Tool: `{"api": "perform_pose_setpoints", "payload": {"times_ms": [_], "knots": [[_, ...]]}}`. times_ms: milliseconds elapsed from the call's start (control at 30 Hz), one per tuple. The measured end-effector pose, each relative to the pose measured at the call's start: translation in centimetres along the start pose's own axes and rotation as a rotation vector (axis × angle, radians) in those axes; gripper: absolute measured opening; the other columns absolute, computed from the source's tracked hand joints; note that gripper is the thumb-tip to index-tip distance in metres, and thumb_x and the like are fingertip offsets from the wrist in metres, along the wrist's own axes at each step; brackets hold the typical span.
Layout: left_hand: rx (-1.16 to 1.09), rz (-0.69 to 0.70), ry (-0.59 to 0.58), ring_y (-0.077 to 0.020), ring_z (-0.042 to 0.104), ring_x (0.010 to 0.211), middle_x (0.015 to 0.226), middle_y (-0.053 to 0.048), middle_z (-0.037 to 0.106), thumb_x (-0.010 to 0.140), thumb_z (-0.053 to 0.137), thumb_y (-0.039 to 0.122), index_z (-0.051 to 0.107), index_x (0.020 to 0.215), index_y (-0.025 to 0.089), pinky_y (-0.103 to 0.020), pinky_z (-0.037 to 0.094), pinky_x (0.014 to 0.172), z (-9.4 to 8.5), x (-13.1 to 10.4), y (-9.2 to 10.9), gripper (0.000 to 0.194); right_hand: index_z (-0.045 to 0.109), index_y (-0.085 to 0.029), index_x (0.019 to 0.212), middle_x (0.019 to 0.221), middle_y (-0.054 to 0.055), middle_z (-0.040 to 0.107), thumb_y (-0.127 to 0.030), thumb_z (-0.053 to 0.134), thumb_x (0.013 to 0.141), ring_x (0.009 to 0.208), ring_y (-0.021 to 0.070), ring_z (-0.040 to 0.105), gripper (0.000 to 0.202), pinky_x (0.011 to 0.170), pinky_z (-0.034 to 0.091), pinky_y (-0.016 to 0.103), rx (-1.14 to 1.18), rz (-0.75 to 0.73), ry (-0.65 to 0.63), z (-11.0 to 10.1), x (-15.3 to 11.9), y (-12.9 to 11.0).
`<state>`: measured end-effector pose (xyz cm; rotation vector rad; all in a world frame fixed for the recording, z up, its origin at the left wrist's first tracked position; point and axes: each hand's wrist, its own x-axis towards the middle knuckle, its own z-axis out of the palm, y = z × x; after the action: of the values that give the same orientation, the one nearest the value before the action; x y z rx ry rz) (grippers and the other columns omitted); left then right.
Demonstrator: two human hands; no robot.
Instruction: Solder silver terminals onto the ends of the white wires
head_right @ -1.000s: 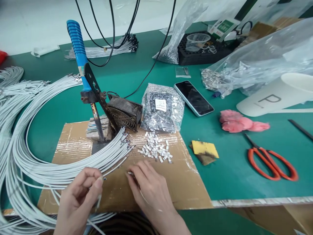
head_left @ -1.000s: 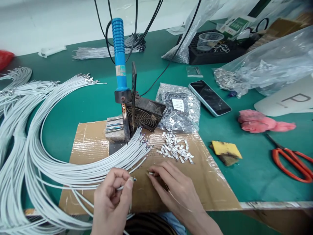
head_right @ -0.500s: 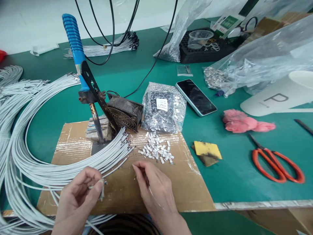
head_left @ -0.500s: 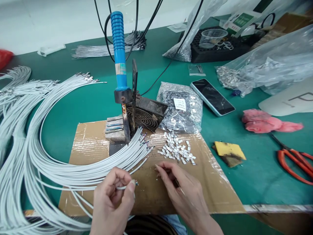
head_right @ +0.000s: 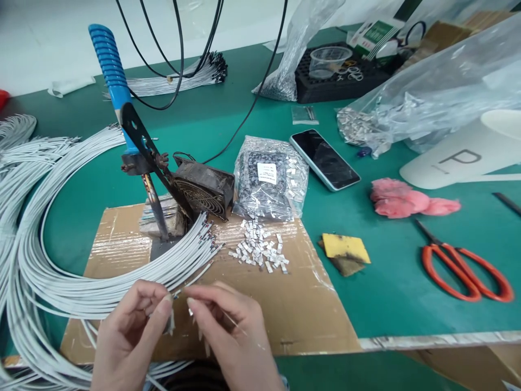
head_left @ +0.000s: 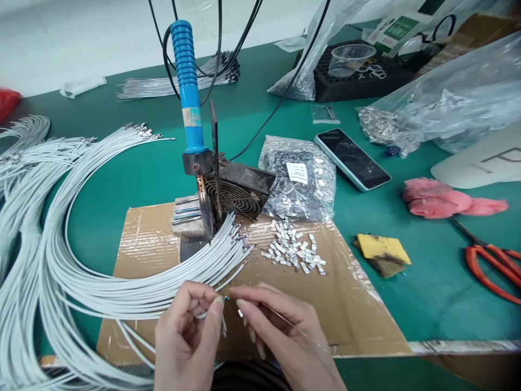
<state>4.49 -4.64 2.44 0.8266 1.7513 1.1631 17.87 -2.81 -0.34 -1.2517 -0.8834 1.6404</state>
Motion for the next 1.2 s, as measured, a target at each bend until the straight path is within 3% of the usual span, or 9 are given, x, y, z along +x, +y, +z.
{"api": "perform_pose_setpoints", "payload": {"times_ms": [133,333,433,533,700,800,900,1000,1200], "knots": [[0.05,0.072,0.015,-0.0112,0.051,0.053,0.06,0.003,0.063,0.086,0.078,0.038,0.069,0.075,0.021,-0.019,0.04,0.05,0.1,-0.4,-0.9,0.022,0.089,-0.021,0.085,0.062,-0.003,0.054,-0.048,0.086,0.079,0.048,0.0079,0.047,0.027,0.044,0.038,0.02,0.09,0.092,-0.002,1.0,-0.2,-0.6],[0.081,0.146,0.019,-0.0111,0.052,0.049,0.06,0.003,0.067,0.094,0.07,0.035,0.067,0.081,0.023,-0.019,0.039,0.047,0.4,-1.0,-2.6,0.018,0.086,-0.018,0.074,0.058,-0.002,0.055,-0.052,0.088,0.077,0.047,0.0066,0.046,0.035,0.042,0.037,0.017,0.138,0.101,0.016,1.4,-0.3,-0.2],[0.072,0.139,0.028,-0.0106,0.053,0.049,0.061,0.003,0.069,0.096,0.07,0.038,0.066,0.082,0.024,-0.018,0.04,0.048,0.6,-1.2,-3.0,0.021,0.083,-0.016,0.073,0.055,-0.002,0.055,-0.052,0.082,0.083,0.041,0.0063,0.043,0.037,0.038,0.035,0.017,0.062,0.005,0.085,1.7,-0.5,0.9],[0.005,0.059,0.025,-0.0117,0.056,0.051,0.06,0.002,0.069,0.095,0.069,0.052,0.064,0.082,0.023,-0.019,0.042,0.05,0.7,-1.4,-3.2,0.032,0.082,-0.018,0.072,0.053,-0.003,0.053,-0.044,0.077,0.088,0.038,0.0071,0.042,0.032,0.034,0.033,0.017,-0.035,-0.132,0.151,2.2,-0.8,1.8],[-0.105,-0.044,-0.015,-0.0113,0.054,0.053,0.06,0.002,0.066,0.088,0.072,0.064,0.062,0.083,0.021,-0.018,0.042,0.051,0.6,-0.9,-2.8,0.044,0.088,-0.023,0.079,0.059,0.002,0.065,-0.021,0.076,0.087,0.049,0.0129,0.055,0.014,0.048,0.047,0.024,-0.157,-0.384,0.214,2.3,-0.8,1.9],[-0.146,-0.087,-0.092,-0.0084,0.046,0.051,0.056,0.005,0.058,0.082,0.077,0.065,0.063,0.079,0.019,-0.016,0.036,0.049,0.5,-0.3,-1.7,0.049,0.089,-0.025,0.086,0.062,0.002,0.07,-0.015,0.075,0.087,0.05,0.014,0.06,0.017,0.049,0.047,0.024,-0.225,-0.473,0.189,1.7,-0.3,1.7],[-0.174,-0.105,-0.104,-0.0071,0.044,0.052,0.057,0.005,0.058,0.076,0.084,0.064,0.063,0.074,0.017,-0.014,0.034,0.05,0.5,0.0,-0.4,0.051,0.088,-0.025,0.093,0.064,0.002,0.072,-0.012,0.073,0.089,0.052,0.0137,0.064,0.02,0.049,0.05,0.022,-0.31,-0.521,0.068,0.7,0.2,1.4],[-0.177,-0.134,-0.082,-0.0066,0.042,0.051,0.056,0.006,0.055,0.073,0.088,0.057,0.062,0.07,0.017,-0.014,0.032,0.049,0.6,0.1,0.4,0.048,0.088,-0.024,0.096,0.068,0.003,0.075,-0.012,0.072,0.09,0.054,0.0146,0.066,0.021,0.051,0.053,0.023,-0.322,-0.5,-0.037,-0.1,0.4,1.1],[-0.146,-0.152,-0.056,-0.0061,0.038,0.049,0.054,0.008,0.05,0.07,0.091,0.043,0.06,0.066,0.018,-0.014,0.029,0.048,0.5,0.1,0.7,0.04,0.088,-0.024,0.083,0.062,0.001,0.068,-0.022,0.076,0.088,0.047,0.0125,0.06,0.013,0.044,0.046,0.021,-0.14,-0.28,0.046,-0.2,0.0,0.9]]}}
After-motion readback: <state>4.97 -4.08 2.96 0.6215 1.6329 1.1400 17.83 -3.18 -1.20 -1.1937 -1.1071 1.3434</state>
